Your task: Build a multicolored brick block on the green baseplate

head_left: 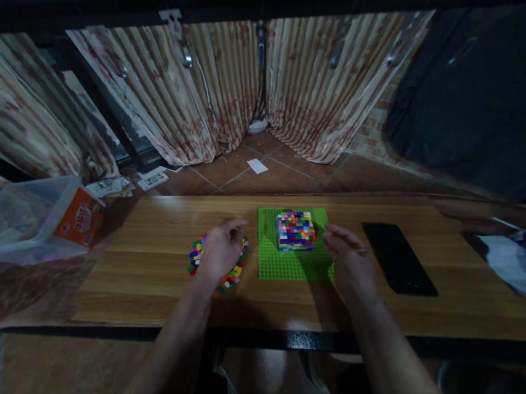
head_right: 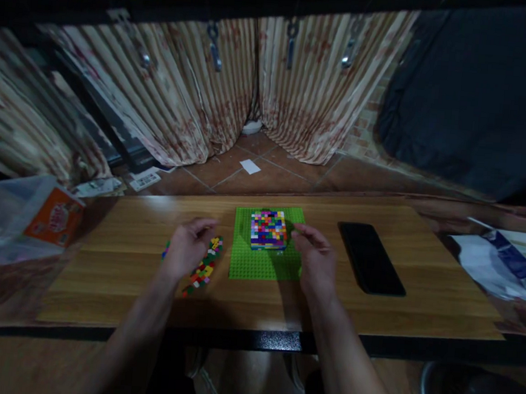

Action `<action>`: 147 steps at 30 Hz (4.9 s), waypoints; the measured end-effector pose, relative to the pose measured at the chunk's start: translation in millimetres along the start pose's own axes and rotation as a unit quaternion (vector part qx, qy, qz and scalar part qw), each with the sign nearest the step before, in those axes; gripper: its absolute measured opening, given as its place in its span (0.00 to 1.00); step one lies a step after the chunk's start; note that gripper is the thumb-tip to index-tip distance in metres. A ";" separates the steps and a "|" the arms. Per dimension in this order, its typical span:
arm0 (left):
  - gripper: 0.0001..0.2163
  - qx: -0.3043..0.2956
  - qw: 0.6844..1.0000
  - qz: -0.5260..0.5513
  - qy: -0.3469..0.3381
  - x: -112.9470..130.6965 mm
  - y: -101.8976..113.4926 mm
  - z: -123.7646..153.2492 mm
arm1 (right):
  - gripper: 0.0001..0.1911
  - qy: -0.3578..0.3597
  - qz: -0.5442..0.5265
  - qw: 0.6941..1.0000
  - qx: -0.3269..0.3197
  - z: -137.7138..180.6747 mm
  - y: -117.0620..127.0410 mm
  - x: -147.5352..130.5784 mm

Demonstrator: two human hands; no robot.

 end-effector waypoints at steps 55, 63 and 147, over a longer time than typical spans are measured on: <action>0.06 -0.187 0.979 -0.010 -0.078 10.1 -7.9 8.2 | 0.07 0.098 0.061 0.993 -0.026 15.4 -19.3 -15.0; 0.11 -0.254 0.935 0.246 0.037 29.5 -21.8 22.4 | 0.10 0.274 0.160 0.918 -0.239 70.3 -56.9 -36.7; 0.06 -0.139 0.948 0.260 0.121 8.8 -53.6 23.7 | 0.24 0.087 0.286 0.953 -0.046 0.8 -11.5 9.9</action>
Point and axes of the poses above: each hand's wrist, its own z-axis away from the middle knuckle, its own y-axis out of the back of the hand, x = y × z, the point moved 7 cm from there along -z, towards the middle knuckle, and after that the axes turned 5 degrees about x, right-handed, at the moved point
